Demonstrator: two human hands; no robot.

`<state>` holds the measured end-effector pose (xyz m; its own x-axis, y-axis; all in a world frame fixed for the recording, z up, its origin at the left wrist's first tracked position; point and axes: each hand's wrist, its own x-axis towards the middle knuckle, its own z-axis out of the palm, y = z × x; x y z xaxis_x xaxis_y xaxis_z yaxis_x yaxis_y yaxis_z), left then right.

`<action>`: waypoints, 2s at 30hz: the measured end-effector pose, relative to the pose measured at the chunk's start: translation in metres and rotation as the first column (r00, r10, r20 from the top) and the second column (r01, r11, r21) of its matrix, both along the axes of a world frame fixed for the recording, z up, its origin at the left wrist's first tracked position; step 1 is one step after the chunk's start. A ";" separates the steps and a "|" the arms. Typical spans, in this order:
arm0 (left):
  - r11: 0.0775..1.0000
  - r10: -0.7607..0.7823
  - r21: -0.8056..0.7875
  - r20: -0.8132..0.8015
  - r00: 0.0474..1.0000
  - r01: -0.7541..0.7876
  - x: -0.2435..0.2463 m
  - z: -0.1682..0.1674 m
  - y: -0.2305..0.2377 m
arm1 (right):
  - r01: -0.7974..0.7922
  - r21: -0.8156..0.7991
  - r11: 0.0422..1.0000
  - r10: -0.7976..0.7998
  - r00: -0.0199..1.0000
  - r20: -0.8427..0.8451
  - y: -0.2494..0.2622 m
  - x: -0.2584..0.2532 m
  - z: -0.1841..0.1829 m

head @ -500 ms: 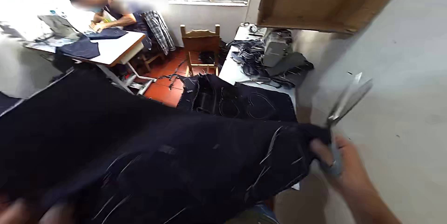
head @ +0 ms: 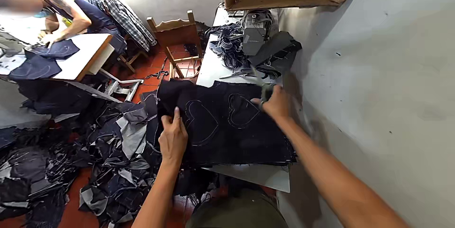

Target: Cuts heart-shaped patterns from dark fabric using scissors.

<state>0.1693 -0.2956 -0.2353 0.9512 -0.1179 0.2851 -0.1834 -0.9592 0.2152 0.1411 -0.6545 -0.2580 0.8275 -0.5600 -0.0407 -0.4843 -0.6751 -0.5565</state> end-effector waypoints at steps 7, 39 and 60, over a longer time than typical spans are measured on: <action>0.934 0.235 0.349 -0.456 0.858 -0.071 0.012 0.052 -0.032 | -0.452 0.197 0.870 0.386 0.873 0.297 0.128 0.006 -0.078; 0.684 0.316 -0.429 -0.555 0.770 -0.590 -0.108 -0.133 0.068 | -0.667 -0.013 0.745 0.658 0.731 0.182 0.212 0.013 0.013; 0.905 -0.365 -0.424 -0.741 0.564 0.030 -0.119 0.030 0.178 | -0.642 0.674 0.365 0.909 0.088 -0.407 0.177 -0.071 0.068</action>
<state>0.0504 -0.1177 -0.2053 0.7682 -0.3923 -0.5059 0.0458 -0.7545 0.6547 0.0704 -0.4771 -0.1901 0.4016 0.5397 -0.7399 -0.0330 -0.7989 -0.6006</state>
